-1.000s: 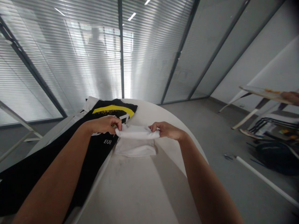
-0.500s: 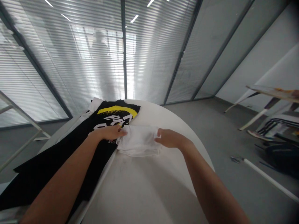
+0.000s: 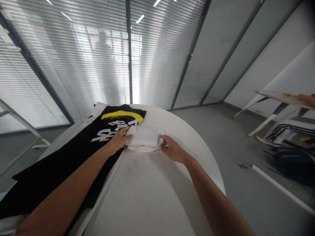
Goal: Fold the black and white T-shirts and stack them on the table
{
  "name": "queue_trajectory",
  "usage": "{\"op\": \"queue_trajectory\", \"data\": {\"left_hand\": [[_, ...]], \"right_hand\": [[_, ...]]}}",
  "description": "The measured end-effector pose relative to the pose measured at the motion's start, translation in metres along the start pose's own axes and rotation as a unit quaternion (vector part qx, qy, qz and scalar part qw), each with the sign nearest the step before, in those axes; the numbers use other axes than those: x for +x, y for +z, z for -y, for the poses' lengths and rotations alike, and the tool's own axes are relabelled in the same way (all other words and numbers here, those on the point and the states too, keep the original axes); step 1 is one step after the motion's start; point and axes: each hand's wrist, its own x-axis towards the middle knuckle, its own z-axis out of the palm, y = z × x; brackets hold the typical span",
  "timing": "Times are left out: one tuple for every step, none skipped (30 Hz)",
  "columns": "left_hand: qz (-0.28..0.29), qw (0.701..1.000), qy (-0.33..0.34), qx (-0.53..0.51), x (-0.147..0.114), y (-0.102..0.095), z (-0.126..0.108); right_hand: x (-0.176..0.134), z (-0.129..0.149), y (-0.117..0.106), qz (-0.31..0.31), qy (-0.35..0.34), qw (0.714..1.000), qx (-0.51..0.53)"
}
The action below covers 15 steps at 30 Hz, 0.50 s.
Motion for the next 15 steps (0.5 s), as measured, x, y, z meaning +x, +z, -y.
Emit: {"op": "queue_trajectory", "data": {"left_hand": [[0.012, 1.000, 0.003, -0.018, -0.001, 0.001, -0.001], [0.029, 0.999, 0.006, -0.033, -0.001, 0.001, -0.001], [0.043, 0.998, 0.011, -0.045, -0.002, 0.000, 0.000], [0.056, 0.997, 0.018, -0.055, -0.002, 0.000, 0.001], [0.065, 0.996, 0.023, -0.064, -0.002, -0.001, 0.003], [0.074, 0.994, 0.028, -0.076, -0.001, -0.002, 0.005], [0.084, 0.992, 0.031, -0.092, 0.000, -0.003, 0.007], [0.095, 0.989, 0.030, -0.113, 0.001, -0.004, 0.009], [0.104, 0.984, 0.025, -0.140, 0.002, -0.005, 0.010], [0.110, 0.979, 0.017, -0.171, 0.003, -0.005, 0.010], [0.113, 0.973, 0.010, -0.204, 0.004, -0.005, 0.009], [0.113, 0.966, 0.004, -0.232, 0.004, -0.005, 0.008], [0.113, 0.960, 0.000, -0.255, 0.005, -0.006, 0.007], [0.112, 0.956, -0.001, -0.270, 0.005, -0.006, 0.005], [0.110, 0.954, -0.002, -0.277, 0.005, -0.006, 0.004]], "right_hand": [[0.001, -0.003, 0.001, -0.012, 0.007, 1.000, 0.008], [0.000, -0.004, 0.002, -0.017, 0.014, 1.000, 0.017], [0.000, -0.004, 0.003, -0.015, 0.020, 0.999, 0.022], [-0.001, -0.004, 0.004, -0.010, 0.026, 0.999, 0.021], [-0.002, -0.002, 0.006, -0.006, 0.032, 0.999, 0.011], [-0.003, 0.000, 0.007, -0.007, 0.037, 0.999, -0.005], [-0.004, 0.003, 0.009, -0.012, 0.039, 0.999, -0.025], [-0.005, 0.006, 0.010, -0.016, 0.039, 0.998, -0.043], [-0.005, 0.010, 0.011, -0.019, 0.038, 0.998, -0.056], [-0.006, 0.013, 0.012, -0.017, 0.036, 0.997, -0.066], [-0.006, 0.016, 0.013, -0.014, 0.035, 0.996, -0.078], [-0.006, 0.019, 0.013, -0.014, 0.037, 0.995, -0.096], [-0.007, 0.022, 0.014, -0.017, 0.042, 0.992, -0.120], [-0.007, 0.024, 0.015, -0.023, 0.049, 0.987, -0.150], [-0.007, 0.027, 0.017, -0.031, 0.054, 0.981, -0.182]]}}
